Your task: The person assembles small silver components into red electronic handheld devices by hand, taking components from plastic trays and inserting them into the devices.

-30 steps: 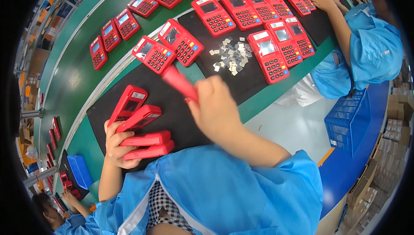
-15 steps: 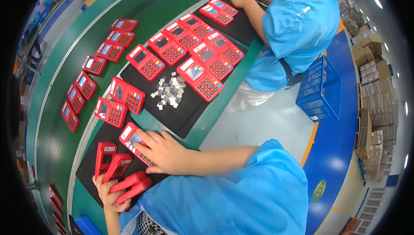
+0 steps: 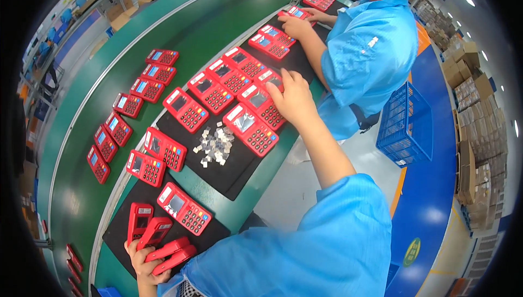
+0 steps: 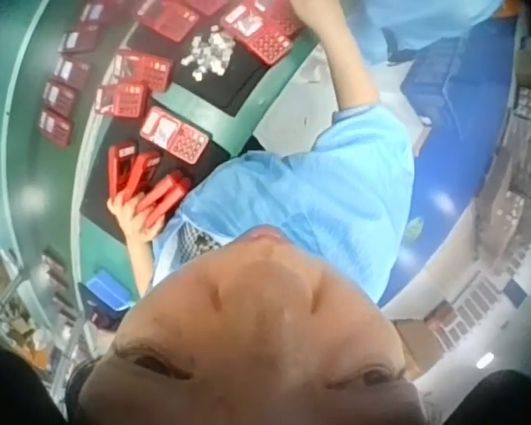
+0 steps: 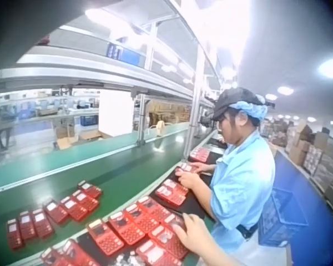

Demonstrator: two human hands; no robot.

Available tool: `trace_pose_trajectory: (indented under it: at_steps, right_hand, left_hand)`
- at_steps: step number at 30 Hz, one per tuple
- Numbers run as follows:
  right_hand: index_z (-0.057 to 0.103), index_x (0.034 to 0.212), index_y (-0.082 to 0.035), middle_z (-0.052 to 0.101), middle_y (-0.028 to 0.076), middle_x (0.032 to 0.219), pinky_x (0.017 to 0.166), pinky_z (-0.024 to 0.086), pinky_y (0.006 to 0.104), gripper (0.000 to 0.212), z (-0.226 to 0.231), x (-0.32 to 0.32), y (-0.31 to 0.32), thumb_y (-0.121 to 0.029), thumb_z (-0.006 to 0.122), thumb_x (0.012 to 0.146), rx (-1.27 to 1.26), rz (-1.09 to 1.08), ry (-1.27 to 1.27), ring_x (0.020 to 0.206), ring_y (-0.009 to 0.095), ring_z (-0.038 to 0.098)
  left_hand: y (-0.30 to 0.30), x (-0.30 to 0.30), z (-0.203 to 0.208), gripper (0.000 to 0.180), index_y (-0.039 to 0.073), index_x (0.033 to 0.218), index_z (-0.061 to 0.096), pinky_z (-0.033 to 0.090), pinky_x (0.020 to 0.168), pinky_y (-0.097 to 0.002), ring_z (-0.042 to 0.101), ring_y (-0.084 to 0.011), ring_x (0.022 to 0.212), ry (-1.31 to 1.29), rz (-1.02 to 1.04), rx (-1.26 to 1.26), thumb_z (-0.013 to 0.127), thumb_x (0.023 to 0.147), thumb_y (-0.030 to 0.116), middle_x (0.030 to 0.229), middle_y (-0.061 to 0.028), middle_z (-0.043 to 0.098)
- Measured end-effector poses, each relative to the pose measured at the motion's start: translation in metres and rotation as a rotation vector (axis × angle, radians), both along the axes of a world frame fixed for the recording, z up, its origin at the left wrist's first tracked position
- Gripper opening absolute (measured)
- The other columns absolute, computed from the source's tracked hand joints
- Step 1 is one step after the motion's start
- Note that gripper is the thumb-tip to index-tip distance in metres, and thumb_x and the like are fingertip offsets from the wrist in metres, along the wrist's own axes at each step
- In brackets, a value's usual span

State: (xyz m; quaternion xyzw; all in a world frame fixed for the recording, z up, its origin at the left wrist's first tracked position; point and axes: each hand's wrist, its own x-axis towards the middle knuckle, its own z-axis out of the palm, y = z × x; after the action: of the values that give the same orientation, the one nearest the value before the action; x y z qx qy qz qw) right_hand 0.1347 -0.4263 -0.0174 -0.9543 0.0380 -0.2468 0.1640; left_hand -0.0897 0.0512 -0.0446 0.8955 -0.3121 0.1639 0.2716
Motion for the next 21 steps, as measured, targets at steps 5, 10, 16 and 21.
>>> trace_pose_trajectory:
  at_steps: [5, 10, 16, 21]
  right_hand:
    - [0.049, 0.125, 0.007, 0.053, 0.028, 0.120, 0.097, 0.040, 0.0417, 0.059, -0.015, 0.012, -0.024, -0.043, 0.044, 0.094, 0.153, 0.047, 0.154, 0.112, 0.041, 0.052]
    - [0.060, 0.111, 0.005, 0.061, 0.025, 0.107, 0.089, 0.046, 0.0400, 0.041, -0.003, 0.026, -0.043, -0.029, 0.052, 0.091, 0.255, 0.055, 0.005, 0.101, 0.037, 0.059]
    - [0.068, 0.095, 0.001, 0.065, 0.021, 0.092, 0.078, 0.051, 0.0381, 0.023, 0.016, 0.041, -0.037, -0.019, 0.064, 0.082, 0.250, 0.049, -0.125, 0.087, 0.034, 0.064]
    - [0.068, 0.095, 0.000, 0.067, 0.019, 0.087, 0.073, 0.052, 0.0361, 0.022, 0.057, 0.080, -0.065, -0.018, 0.065, 0.082, 0.009, -0.088, -0.229, 0.082, 0.032, 0.066]
  left_hand:
    - [0.007, -0.005, 0.004, 0.031, 0.018, 0.065, 0.059, 0.033, 0.081, -0.0570, 0.052, -0.0388, 0.091, 0.023, 0.007, 0.048, 0.075, 0.055, 0.042, 0.090, -0.0059, 0.056]
    - [0.011, -0.006, -0.003, 0.031, 0.018, 0.064, 0.059, 0.033, 0.081, -0.0573, 0.052, -0.0396, 0.091, -0.004, 0.015, 0.048, 0.075, 0.054, 0.042, 0.089, -0.0059, 0.057]
    - [-0.007, 0.002, 0.004, 0.029, 0.016, 0.062, 0.060, 0.033, 0.076, -0.0518, 0.053, -0.0370, 0.091, -0.043, 0.036, 0.040, 0.075, 0.043, 0.032, 0.090, -0.0040, 0.056]
    - [-0.010, 0.003, 0.002, 0.027, 0.017, 0.066, 0.060, 0.033, 0.080, -0.0560, 0.053, -0.0386, 0.086, -0.041, 0.041, -0.028, 0.073, 0.047, 0.031, 0.087, -0.0073, 0.058]
